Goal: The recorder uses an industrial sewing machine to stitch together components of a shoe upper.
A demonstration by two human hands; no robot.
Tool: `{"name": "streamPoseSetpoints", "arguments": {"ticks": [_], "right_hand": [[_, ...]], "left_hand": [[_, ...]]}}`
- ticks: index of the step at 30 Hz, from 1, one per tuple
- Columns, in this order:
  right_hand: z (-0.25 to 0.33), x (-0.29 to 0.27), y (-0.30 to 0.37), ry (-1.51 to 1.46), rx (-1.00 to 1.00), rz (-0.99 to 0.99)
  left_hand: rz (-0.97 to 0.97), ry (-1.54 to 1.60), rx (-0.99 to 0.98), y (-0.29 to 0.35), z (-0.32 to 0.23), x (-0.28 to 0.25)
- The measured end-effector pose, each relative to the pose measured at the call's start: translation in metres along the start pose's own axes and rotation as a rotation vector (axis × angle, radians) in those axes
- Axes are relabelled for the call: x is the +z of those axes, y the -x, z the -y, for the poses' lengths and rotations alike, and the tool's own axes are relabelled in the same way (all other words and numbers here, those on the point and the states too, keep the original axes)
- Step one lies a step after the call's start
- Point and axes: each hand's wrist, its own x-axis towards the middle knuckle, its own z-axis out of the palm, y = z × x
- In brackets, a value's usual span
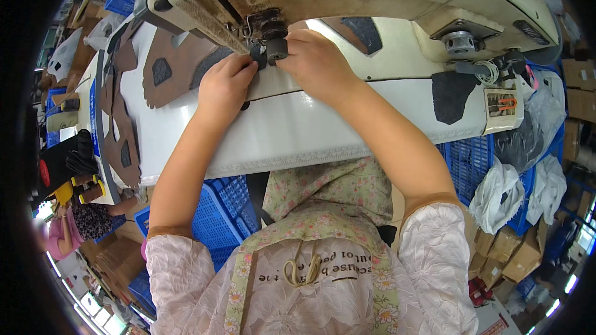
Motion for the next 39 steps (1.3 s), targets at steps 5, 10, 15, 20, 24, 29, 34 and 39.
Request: {"name": "streamPoseSetpoints", "arguments": {"ticks": [5,10,15,20,24,29,34,39], "right_hand": [[0.0,0.0,-0.002,-0.005,0.006,0.018],[-0.002,0.005,-0.002,0.0,0.026,0.017],[-0.005,0.004,-0.001,-0.024,0.032,0.03],[-0.005,0.003,-0.003,0.0,0.004,0.016],[-0.007,0.003,0.0,0.032,-0.01,0.05],[-0.007,0.004,-0.001,0.062,0.009,0.056],[-0.003,0.002,-0.005,0.003,0.038,0.034],[-0.004,0.002,-0.006,-0.021,0.071,0.036]], "left_hand": [[-0.025,-0.031,-0.022,-0.002,-0.003,0.004],[-0.032,-0.054,-0.063,-0.004,-0.004,0.007],[0.035,-0.086,-0.062,-0.002,-0.003,0.007],[0.075,-0.089,-0.032,-0.002,-0.005,-0.001],[0.051,-0.1,-0.044,-0.002,-0.007,0.002],[0.005,-0.11,-0.03,-0.005,-0.007,0.006],[0.027,-0.132,-0.064,-0.009,-0.007,0.006],[0.029,-0.13,-0.082,-0.011,-0.005,0.008]]}}
